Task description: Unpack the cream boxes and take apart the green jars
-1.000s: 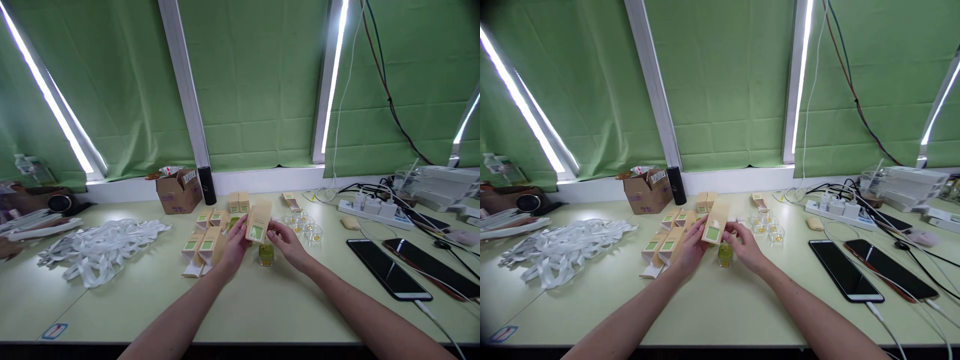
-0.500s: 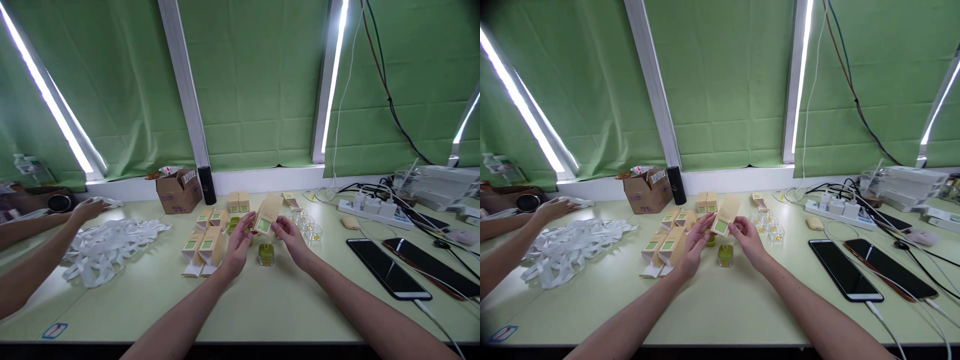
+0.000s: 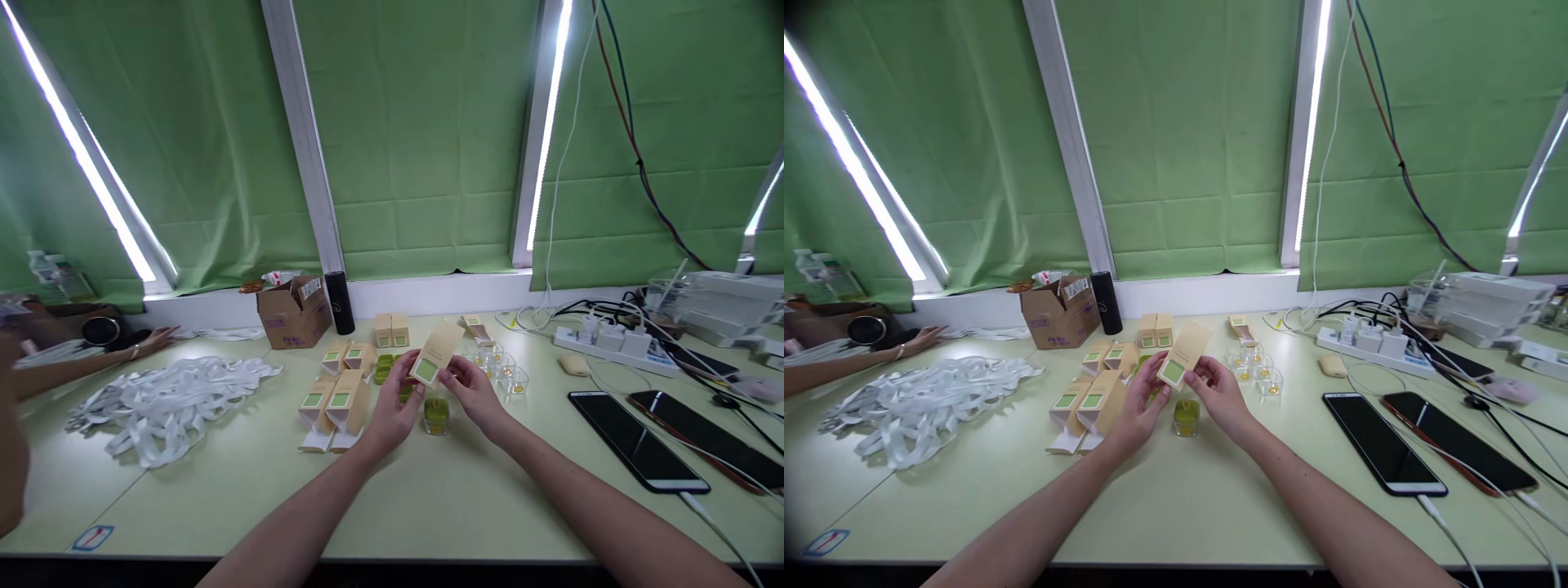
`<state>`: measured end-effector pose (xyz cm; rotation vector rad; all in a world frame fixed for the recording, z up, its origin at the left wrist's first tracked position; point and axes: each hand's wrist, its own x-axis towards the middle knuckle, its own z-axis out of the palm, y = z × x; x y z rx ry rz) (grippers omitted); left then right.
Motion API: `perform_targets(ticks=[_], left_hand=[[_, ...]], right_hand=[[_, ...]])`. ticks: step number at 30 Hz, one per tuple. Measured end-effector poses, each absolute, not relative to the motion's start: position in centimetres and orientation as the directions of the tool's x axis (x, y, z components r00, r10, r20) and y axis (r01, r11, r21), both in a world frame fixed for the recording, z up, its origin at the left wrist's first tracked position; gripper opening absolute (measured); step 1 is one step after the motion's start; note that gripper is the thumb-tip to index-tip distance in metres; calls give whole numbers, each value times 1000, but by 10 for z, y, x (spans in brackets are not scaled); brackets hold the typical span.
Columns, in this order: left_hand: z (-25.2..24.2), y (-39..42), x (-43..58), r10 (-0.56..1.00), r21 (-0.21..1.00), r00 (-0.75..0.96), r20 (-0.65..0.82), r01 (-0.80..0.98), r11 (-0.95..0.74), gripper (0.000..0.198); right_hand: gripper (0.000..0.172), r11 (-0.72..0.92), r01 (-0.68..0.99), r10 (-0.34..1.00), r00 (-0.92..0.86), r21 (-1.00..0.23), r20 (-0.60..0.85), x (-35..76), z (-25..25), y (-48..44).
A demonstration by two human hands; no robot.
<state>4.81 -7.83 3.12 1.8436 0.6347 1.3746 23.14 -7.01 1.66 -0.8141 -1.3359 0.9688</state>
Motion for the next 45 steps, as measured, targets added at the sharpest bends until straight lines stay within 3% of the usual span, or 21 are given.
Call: perform_targets(ticks=[15,25,33,39,45], left_hand=[[37,-82,48,777,822,280,563,-92,-562,44],[33,-77,47,763,813,290,578,-124,-568,44],[31,-79,46,763,814,294,575,-111,-570,64],[29,-78,50,767,797,250,591,-34,-603,49],[31,-80,52,782,799,231,579,34,-601,46]], right_hand=[[53,423,-9,905,-50,-906,423,232,15,-71],[53,370,-115,924,-58,-922,378,230,17,-72],[53,312,-197,944,-46,-929,327,232,26,-77],[57,315,-164,946,-20,-935,322,231,28,-78],[57,313,-149,948,-11,-938,318,230,29,-79]])
